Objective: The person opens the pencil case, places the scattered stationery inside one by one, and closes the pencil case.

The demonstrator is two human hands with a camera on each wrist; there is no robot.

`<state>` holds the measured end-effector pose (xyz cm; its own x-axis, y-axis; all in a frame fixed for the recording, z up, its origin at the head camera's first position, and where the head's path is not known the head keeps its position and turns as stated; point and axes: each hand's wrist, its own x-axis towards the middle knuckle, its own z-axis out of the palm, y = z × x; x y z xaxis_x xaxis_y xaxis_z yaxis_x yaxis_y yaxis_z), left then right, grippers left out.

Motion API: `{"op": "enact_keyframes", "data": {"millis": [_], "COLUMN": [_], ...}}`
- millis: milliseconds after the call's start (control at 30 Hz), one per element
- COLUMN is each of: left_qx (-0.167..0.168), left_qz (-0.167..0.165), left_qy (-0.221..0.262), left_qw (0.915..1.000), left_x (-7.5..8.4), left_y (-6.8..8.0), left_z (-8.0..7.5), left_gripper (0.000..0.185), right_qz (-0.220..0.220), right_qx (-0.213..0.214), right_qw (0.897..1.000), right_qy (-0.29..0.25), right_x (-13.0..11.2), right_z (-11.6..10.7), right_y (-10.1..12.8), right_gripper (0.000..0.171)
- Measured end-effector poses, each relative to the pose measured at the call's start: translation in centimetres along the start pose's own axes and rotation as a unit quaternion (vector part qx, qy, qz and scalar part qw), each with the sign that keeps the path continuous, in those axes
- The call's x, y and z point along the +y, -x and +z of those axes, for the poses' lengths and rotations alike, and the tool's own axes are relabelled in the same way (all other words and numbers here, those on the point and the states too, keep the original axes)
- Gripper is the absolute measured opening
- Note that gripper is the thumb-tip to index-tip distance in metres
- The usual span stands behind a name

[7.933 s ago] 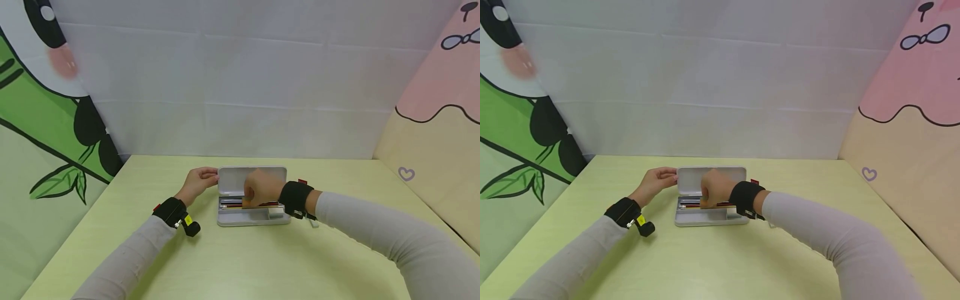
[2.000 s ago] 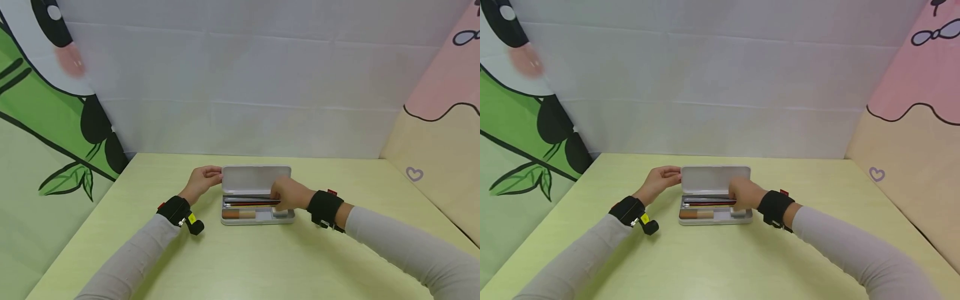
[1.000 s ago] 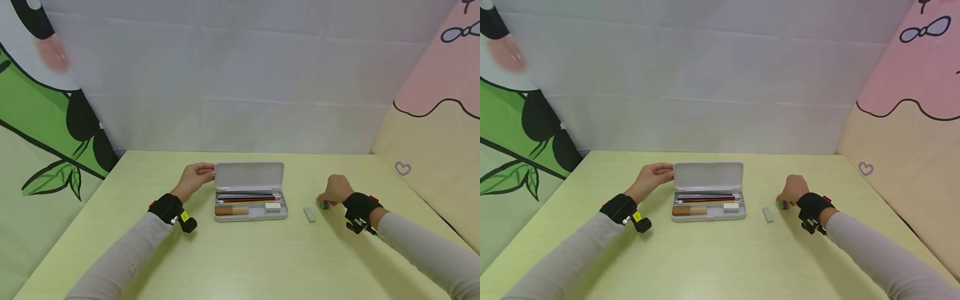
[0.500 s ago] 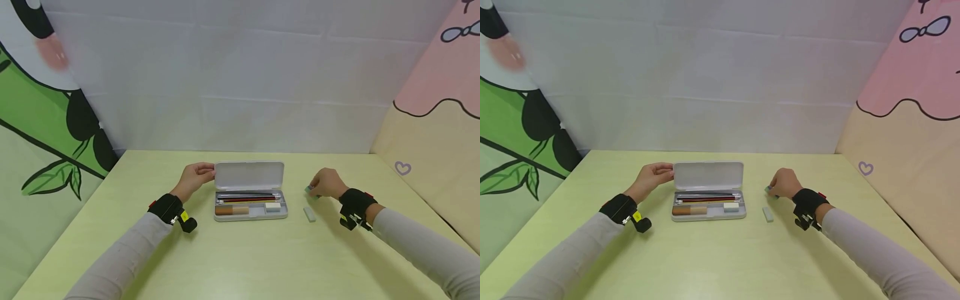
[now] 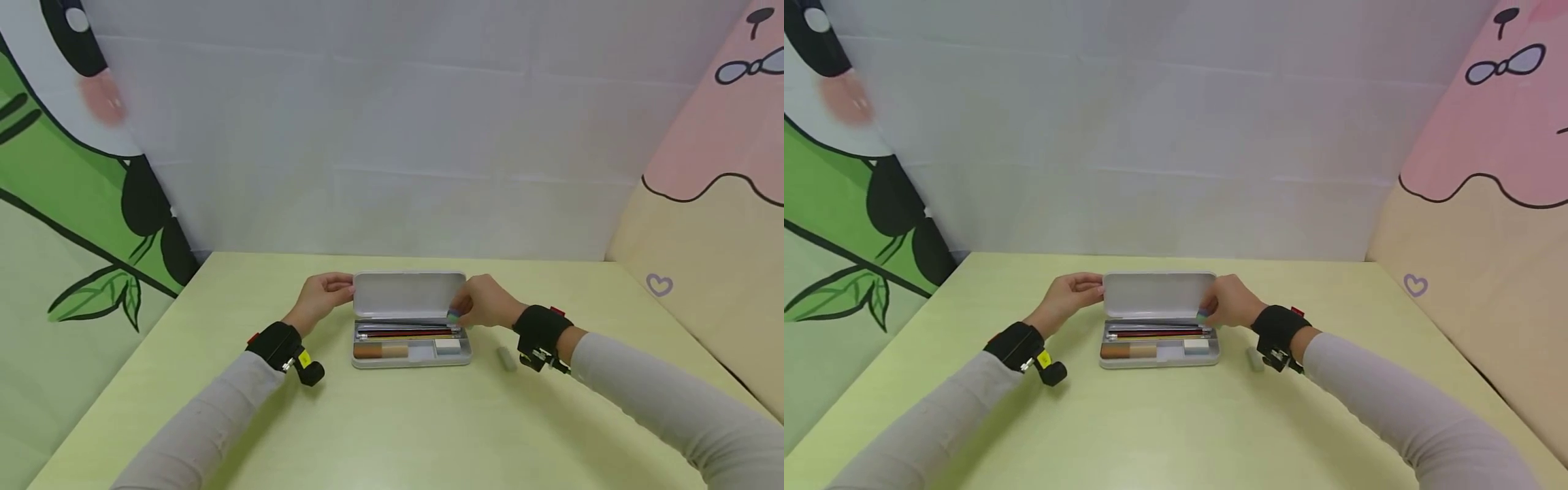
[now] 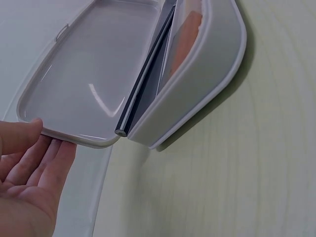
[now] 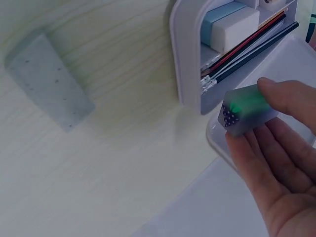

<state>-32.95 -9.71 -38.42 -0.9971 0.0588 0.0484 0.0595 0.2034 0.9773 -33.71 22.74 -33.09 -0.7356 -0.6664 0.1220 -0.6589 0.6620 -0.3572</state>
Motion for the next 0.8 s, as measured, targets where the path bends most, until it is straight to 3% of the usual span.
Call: {"op": "enact_keyframes", "data": {"millis": [167,367,633,800], "left_qx": [0.005,0.006,0.006,0.006], "left_qz": [0.002,0.002,0.005,0.006], "left_qy": [-0.003,0.011,0.014,0.011], "left_qw": [1.0,0.9999,0.9999,0.9999], "left_x": [-0.1,0.0,0.1,0.2], "left_y": [0.0,0.1,0.3,0.4], "left_z": [0.1,0.0,0.1,0.1], "left_gripper": [0.038,0.037,0.036,0.036], "right_qz": [-0.041,-0.06,-0.104,-0.107], "right_qx": [-0.03,-0.068,-0.064,-0.075], "right_qw": [0.999,0.996,0.992,0.991], "right_qy": [0.005,0.008,0.036,0.033], "right_x": [-1.4,-3.4,-5.5,-5.8], "right_z": [0.4,1.0,2.2,3.0], "right_y": [-1.0,-2.3,-2.9,-3.1], "right_gripper": [0.014,0.015,0.016,0.013]}}
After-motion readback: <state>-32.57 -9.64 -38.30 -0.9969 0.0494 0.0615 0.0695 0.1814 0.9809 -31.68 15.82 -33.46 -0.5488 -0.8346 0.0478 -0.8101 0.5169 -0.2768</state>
